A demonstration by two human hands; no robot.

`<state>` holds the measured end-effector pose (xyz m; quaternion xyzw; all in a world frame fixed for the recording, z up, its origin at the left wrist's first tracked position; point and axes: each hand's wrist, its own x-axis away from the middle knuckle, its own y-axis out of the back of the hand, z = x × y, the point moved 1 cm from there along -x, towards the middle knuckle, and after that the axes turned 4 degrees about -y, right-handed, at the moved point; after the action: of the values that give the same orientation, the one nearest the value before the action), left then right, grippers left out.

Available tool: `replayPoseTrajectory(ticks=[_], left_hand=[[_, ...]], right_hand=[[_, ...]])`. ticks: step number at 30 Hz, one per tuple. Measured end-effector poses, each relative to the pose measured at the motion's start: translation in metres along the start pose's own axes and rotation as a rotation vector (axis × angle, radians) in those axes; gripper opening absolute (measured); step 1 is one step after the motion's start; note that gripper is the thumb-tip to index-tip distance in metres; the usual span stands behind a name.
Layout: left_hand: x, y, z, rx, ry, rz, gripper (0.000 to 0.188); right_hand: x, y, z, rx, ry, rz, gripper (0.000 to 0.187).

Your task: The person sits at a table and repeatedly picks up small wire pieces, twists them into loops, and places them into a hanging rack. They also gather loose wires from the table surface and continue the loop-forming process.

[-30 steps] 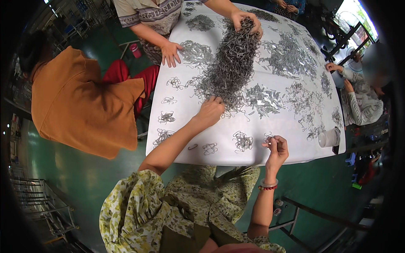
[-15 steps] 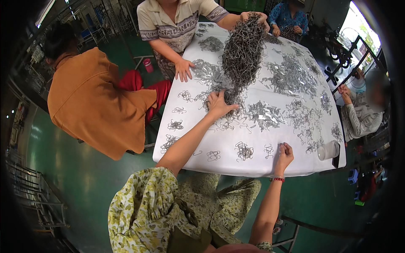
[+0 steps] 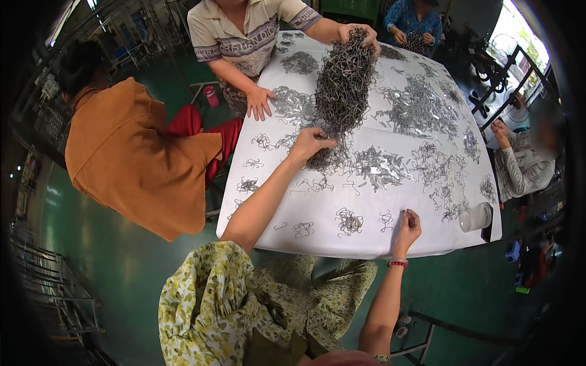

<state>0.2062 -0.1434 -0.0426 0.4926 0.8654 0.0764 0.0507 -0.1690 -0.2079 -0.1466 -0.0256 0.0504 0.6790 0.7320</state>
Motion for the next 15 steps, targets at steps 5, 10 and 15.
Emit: replayPoseTrajectory(ticks=[5, 10, 15], left_hand=[[-0.007, 0.009, 0.042, -0.422, -0.002, -0.022, 0.024], [-0.007, 0.019, 0.046, -0.440, -0.182, 0.015, 0.024], [0.001, 0.020, -0.002, -0.209, -0.230, 0.002, 0.019]], right_hand=[[0.005, -0.003, 0.000, 0.075, 0.010, -0.006, 0.015], [0.005, -0.005, 0.006, 0.135, 0.019, -0.029, 0.017], [0.006, -0.004, 0.005, 0.155, 0.030, -0.046, 0.017]])
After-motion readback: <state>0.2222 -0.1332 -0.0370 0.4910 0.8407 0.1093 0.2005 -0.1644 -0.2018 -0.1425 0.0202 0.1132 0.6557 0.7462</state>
